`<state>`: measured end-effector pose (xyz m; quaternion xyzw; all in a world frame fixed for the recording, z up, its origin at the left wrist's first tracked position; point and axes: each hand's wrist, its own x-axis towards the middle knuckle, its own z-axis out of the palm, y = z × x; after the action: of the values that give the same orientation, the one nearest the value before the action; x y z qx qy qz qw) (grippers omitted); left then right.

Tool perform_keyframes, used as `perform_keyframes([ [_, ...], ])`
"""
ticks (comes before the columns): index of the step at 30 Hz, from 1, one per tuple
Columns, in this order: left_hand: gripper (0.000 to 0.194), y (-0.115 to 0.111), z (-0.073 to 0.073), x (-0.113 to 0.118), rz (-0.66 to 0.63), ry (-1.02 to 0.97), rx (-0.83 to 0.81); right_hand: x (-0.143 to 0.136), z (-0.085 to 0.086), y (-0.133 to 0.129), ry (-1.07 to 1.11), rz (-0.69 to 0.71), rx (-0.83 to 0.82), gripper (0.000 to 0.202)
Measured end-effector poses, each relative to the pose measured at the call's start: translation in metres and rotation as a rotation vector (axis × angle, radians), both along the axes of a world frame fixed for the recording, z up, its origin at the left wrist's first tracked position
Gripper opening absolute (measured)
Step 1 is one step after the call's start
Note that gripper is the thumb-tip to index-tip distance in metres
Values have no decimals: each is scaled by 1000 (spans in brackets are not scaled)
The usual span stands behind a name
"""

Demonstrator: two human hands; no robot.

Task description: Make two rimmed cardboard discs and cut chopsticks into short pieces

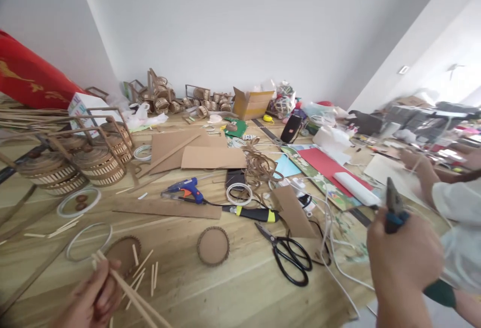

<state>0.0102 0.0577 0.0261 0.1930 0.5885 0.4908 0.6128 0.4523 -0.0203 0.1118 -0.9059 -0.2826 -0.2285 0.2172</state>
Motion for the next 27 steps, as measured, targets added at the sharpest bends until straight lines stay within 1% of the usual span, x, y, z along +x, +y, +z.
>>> perform_keyframes([
  [2,65,0,0,1,-18,19,3,6,5,5,5,-26,-137,62],
  [4,66,0,-1,3,-33,51,8,-1,6,12,-30,-21,-210,58],
  [5,66,-1,-2,5,-43,67,18,-10,5,15,-47,12,-196,59],
  [6,65,-2,-3,8,-58,81,30,-24,1,19,-48,51,-144,59],
  [7,64,-3,-4,11,-75,89,44,-42,-4,22,-3,97,-96,57],
  [8,62,-5,-5,14,-88,93,58,-64,-11,25,106,223,-95,49],
  [9,61,-6,-5,18,-108,87,69,-90,-19,28,156,316,-105,38],
  [10,60,-7,-6,22,-123,80,77,-117,-27,30,242,487,-154,25],
  [11,60,-8,-6,26,-142,69,86,-145,-36,31,416,792,-227,18],
  [12,59,-9,-6,29,-179,61,91,-172,-44,31,597,1051,-326,14],
  [13,59,-10,-6,32,-207,68,98,-195,-52,31,734,1190,-410,10],
  [14,60,-10,-6,35,-242,74,98,-214,-59,31,793,1260,-459,7],
  [15,61,-10,-7,37,-264,79,97,-228,-64,31,809,1297,-461,6],
  [17,63,-9,-8,41,-290,87,95,-243,-73,32,767,1315,-451,8],
  [19,67,-9,-10,42,-318,106,108,-243,-80,35,718,1318,-469,11],
  [21,71,-10,-13,42,-360,180,150,-239,-86,39,684,1285,-513,13],
  [23,67,-12,-17,39,-415,341,224,-234,-92,43,649,1215,-528,17],
  [25,56,-14,-21,35,-496,560,315,-231,-97,47,631,1157,-505,20],
  [27,47,-16,-24,30,-551,747,385,-230,-100,50,663,1139,-457,22],
])
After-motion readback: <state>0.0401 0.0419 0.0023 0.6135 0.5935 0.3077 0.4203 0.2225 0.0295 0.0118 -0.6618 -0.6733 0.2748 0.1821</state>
